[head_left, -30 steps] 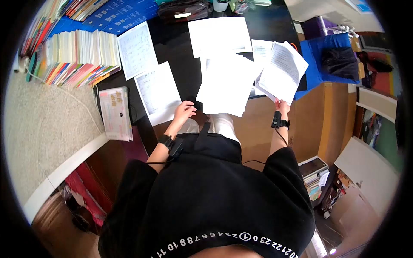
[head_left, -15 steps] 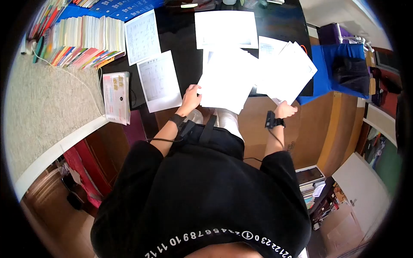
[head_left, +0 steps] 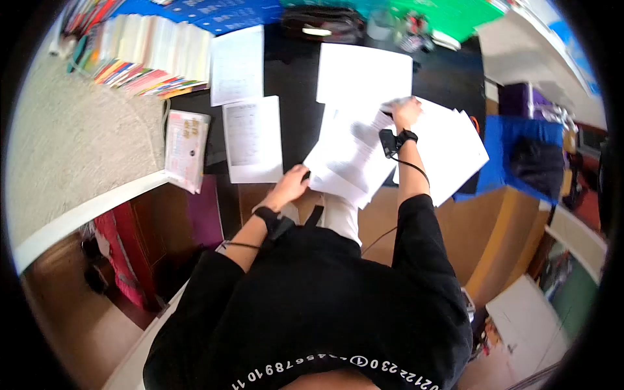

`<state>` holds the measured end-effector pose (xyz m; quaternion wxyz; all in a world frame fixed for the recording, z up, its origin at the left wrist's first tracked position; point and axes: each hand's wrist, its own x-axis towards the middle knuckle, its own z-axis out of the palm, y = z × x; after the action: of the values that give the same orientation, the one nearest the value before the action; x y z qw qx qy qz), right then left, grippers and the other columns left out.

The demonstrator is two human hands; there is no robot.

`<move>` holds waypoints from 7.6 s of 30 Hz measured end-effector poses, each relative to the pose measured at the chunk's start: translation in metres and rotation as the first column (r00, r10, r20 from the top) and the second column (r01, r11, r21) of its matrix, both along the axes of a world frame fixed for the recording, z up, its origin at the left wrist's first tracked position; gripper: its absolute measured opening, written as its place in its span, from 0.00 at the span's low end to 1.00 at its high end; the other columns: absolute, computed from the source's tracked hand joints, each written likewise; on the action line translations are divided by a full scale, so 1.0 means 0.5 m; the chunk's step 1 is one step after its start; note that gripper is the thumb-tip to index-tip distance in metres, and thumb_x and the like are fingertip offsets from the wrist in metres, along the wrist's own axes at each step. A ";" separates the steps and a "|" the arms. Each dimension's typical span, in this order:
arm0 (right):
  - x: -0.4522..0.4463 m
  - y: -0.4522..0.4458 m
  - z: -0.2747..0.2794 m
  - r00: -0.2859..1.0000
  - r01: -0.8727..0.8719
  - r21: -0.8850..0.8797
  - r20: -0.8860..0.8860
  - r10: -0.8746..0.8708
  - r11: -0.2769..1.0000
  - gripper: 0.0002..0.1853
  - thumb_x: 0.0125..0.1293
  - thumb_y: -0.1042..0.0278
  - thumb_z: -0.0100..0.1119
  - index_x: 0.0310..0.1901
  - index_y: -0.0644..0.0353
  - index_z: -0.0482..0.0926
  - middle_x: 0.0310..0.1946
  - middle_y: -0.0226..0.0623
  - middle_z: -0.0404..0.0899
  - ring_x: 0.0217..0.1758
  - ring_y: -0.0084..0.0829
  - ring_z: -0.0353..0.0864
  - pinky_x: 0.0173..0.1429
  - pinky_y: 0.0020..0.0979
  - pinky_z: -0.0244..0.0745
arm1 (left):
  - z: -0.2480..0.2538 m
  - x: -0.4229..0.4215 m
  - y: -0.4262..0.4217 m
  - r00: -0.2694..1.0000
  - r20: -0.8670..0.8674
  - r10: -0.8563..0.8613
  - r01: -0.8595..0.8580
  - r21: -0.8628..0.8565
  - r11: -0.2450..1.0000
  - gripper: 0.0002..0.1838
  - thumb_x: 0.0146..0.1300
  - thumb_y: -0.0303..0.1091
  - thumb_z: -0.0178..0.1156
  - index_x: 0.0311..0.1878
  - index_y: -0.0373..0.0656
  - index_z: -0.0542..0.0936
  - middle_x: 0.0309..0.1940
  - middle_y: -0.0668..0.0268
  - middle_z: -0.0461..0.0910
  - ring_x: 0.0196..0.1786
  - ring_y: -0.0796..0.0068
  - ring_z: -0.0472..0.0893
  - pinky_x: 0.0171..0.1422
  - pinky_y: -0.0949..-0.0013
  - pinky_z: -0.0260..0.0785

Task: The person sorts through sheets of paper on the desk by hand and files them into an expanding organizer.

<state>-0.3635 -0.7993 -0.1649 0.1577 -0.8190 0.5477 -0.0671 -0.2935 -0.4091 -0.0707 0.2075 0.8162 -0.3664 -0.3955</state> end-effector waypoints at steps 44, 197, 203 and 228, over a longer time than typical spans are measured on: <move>0.184 0.939 0.282 0.847 -0.018 0.776 0.347 -0.403 0.630 0.16 0.61 0.71 0.61 0.49 0.70 0.75 0.40 0.39 0.81 0.40 0.27 0.79 0.44 0.27 0.73 | -0.049 0.517 0.606 0.795 0.443 0.414 -0.426 -0.079 0.901 0.37 0.56 0.40 0.63 0.67 0.40 0.60 0.71 0.52 0.50 0.73 0.46 0.47 0.67 0.35 0.47; 0.424 1.135 0.271 0.654 -0.282 0.943 0.055 -0.755 -0.175 0.22 0.68 0.64 0.46 0.60 0.68 0.66 0.56 0.45 0.74 0.58 0.42 0.73 0.65 0.40 0.66 | 0.191 0.648 0.616 0.835 0.550 0.021 0.043 -0.102 0.994 0.22 0.60 0.46 0.54 0.51 0.40 0.78 0.39 0.53 0.81 0.57 0.51 0.74 0.70 0.30 0.22; 0.440 1.141 0.321 0.648 -0.232 0.960 0.034 -0.760 -0.155 0.21 0.68 0.64 0.46 0.59 0.68 0.67 0.55 0.43 0.75 0.58 0.39 0.74 0.62 0.37 0.70 | 0.212 0.642 0.596 0.877 0.425 0.222 -0.112 -0.267 0.957 0.21 0.59 0.42 0.57 0.42 0.29 0.75 0.23 0.56 0.79 0.36 0.59 0.81 0.74 0.39 0.29; 0.365 1.101 0.318 0.448 0.165 0.877 0.341 -0.827 0.451 0.17 0.64 0.65 0.55 0.51 0.66 0.71 0.38 0.37 0.75 0.43 0.35 0.76 0.46 0.38 0.72 | 0.155 0.657 0.607 0.778 0.440 0.449 -0.305 -0.361 0.881 0.21 0.70 0.42 0.44 0.27 0.40 0.78 0.15 0.55 0.76 0.23 0.54 0.78 0.69 0.51 0.49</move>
<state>-0.1808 -0.2489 -0.0057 0.6511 -0.3397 0.6440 -0.2143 0.0349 -0.1057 0.0069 0.2875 0.9122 -0.2856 -0.0607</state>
